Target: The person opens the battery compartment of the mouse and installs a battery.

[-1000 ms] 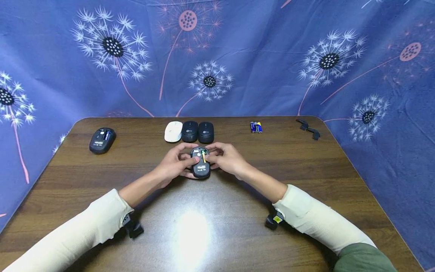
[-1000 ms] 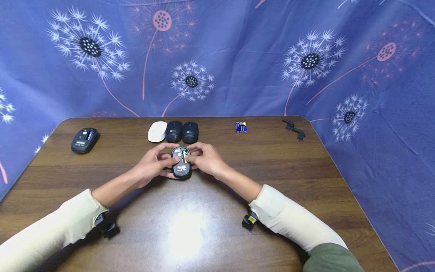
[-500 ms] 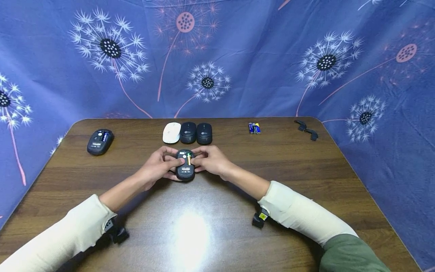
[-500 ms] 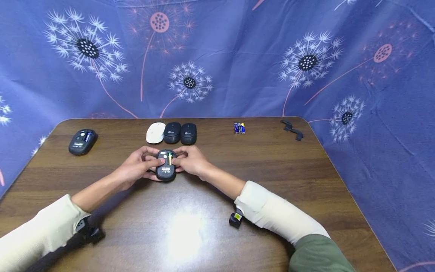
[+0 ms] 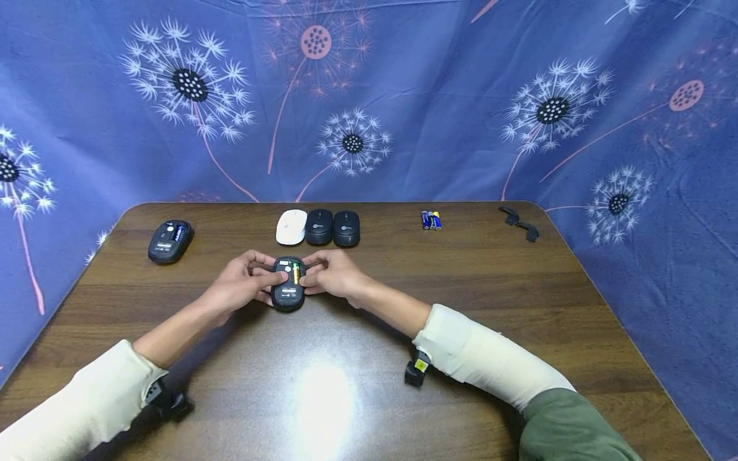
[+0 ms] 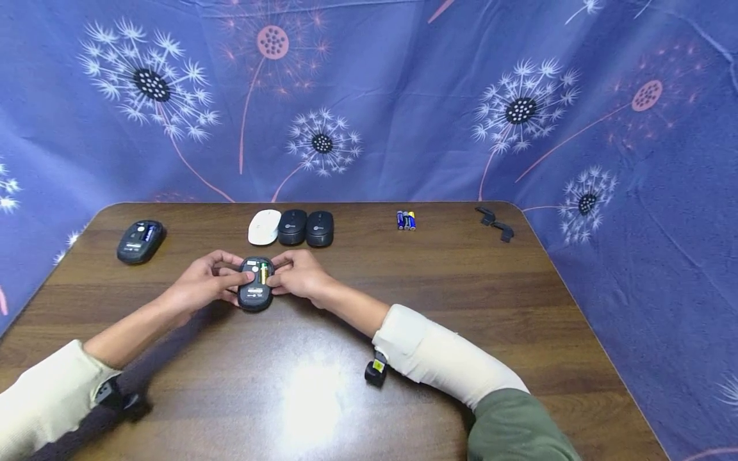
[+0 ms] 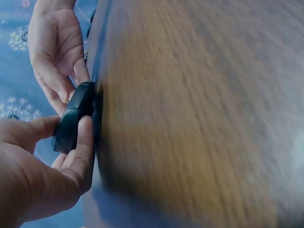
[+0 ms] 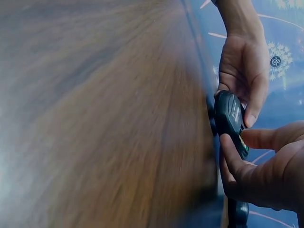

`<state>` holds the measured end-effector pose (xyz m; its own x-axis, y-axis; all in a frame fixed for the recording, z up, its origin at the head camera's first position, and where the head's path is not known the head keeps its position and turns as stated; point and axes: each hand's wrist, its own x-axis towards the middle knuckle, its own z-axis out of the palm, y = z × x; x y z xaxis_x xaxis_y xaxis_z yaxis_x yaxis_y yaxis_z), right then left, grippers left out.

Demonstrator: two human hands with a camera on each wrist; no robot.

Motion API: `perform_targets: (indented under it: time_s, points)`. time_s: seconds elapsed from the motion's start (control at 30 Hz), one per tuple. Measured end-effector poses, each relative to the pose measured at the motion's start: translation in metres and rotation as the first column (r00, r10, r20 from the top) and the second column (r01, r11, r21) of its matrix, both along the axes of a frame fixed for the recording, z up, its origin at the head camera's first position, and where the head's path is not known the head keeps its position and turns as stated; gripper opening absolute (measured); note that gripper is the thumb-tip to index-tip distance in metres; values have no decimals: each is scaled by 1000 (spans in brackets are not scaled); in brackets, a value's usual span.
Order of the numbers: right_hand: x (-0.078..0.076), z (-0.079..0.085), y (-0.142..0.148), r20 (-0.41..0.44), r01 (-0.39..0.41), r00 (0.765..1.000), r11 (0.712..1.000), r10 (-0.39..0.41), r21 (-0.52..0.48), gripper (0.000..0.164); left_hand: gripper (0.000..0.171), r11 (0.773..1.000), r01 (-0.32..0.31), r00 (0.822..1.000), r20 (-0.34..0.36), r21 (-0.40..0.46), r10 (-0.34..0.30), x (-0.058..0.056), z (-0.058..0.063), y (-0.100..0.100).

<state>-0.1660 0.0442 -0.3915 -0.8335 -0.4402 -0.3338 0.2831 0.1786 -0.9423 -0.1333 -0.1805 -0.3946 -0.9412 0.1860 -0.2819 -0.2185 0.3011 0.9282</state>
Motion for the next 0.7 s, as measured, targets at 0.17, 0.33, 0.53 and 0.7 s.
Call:
perform_targets:
  time_s: [0.17, 0.33, 0.53, 0.7]
  points:
    - [1, -1, -11, 30, 5, 1000, 999, -4, -39, 48, 54, 999, -23, 1000, -3, -34, 23, 2, -1, -13]
    - [2, -1, -25, 57, 11, 998, 998, -8, -56, 45, 57, 997, -16, 1000, -5, -77, 15, 1, 1, -29]
    - [3, -1, -42, 103, 18, 995, 997, -10, -75, 41, 58, 995, -7, 1000, -1, -104, 7, 3, 2, -49]
    - [6, 0, -55, 134, 6, 991, 996, 6, -93, 42, 57, 994, -12, 1000, 14, -112, 13, 5, 1, -65]
